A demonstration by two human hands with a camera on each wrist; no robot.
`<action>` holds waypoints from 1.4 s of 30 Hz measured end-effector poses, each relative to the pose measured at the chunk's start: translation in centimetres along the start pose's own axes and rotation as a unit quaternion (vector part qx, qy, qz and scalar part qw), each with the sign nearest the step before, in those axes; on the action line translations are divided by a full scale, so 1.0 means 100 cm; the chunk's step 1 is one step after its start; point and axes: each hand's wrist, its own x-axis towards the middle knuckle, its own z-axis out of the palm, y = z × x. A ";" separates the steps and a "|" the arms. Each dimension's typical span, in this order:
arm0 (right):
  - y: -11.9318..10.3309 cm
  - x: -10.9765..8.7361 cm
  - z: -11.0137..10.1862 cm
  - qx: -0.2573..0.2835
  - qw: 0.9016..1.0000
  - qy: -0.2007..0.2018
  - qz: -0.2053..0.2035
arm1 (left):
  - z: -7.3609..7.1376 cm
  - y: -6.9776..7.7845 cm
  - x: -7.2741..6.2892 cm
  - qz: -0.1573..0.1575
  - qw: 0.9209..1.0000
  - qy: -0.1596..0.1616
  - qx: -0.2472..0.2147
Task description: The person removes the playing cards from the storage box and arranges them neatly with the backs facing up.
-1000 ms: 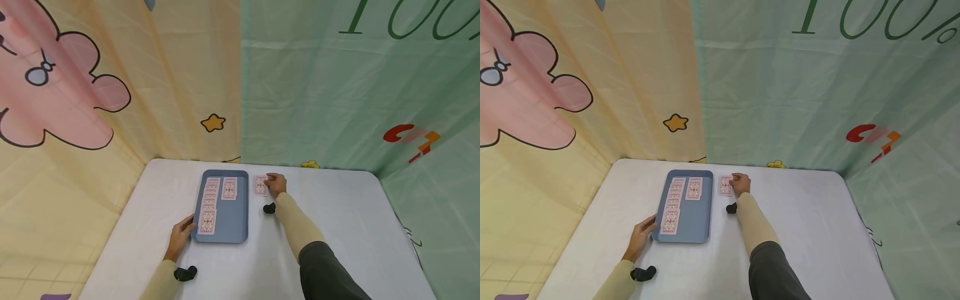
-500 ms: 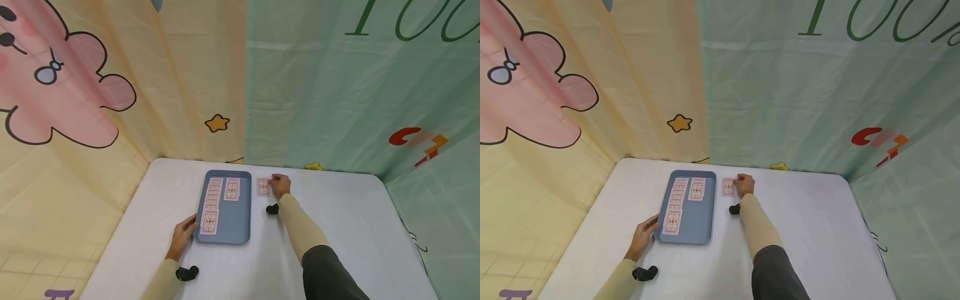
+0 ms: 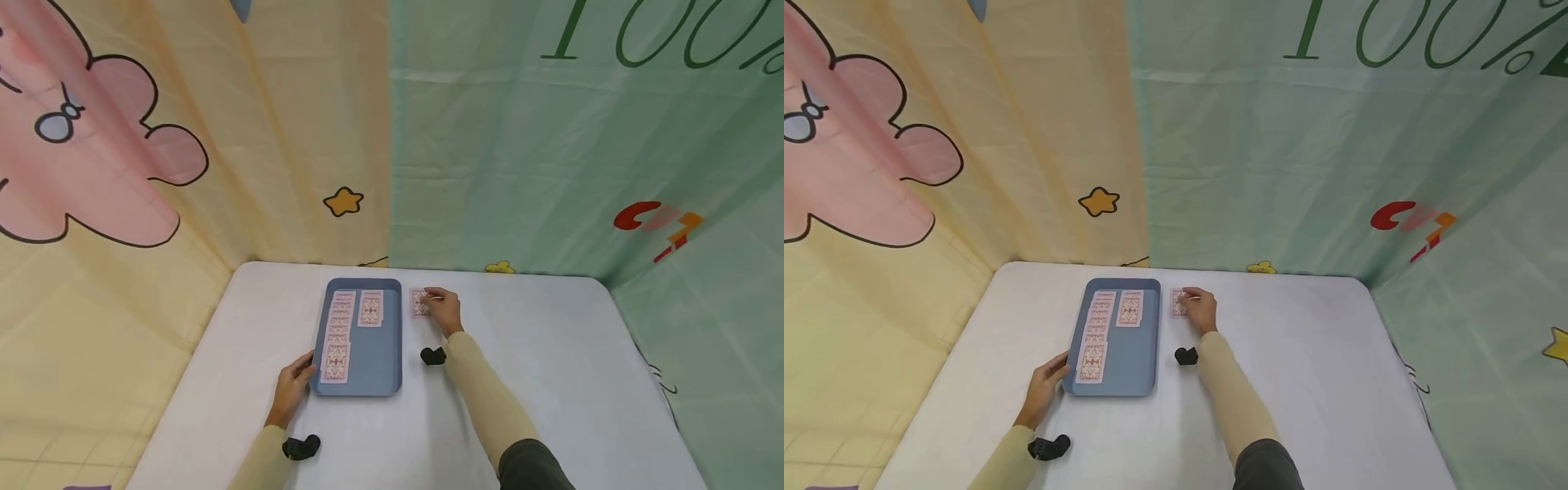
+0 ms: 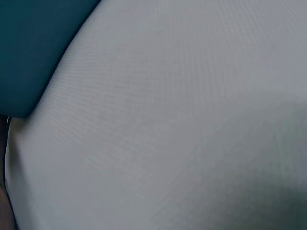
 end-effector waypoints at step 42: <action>-0.031 -0.080 0.114 -0.103 0.966 -0.209 -0.111 | -0.003 0.014 -0.002 -0.026 0.999 -0.013 -0.018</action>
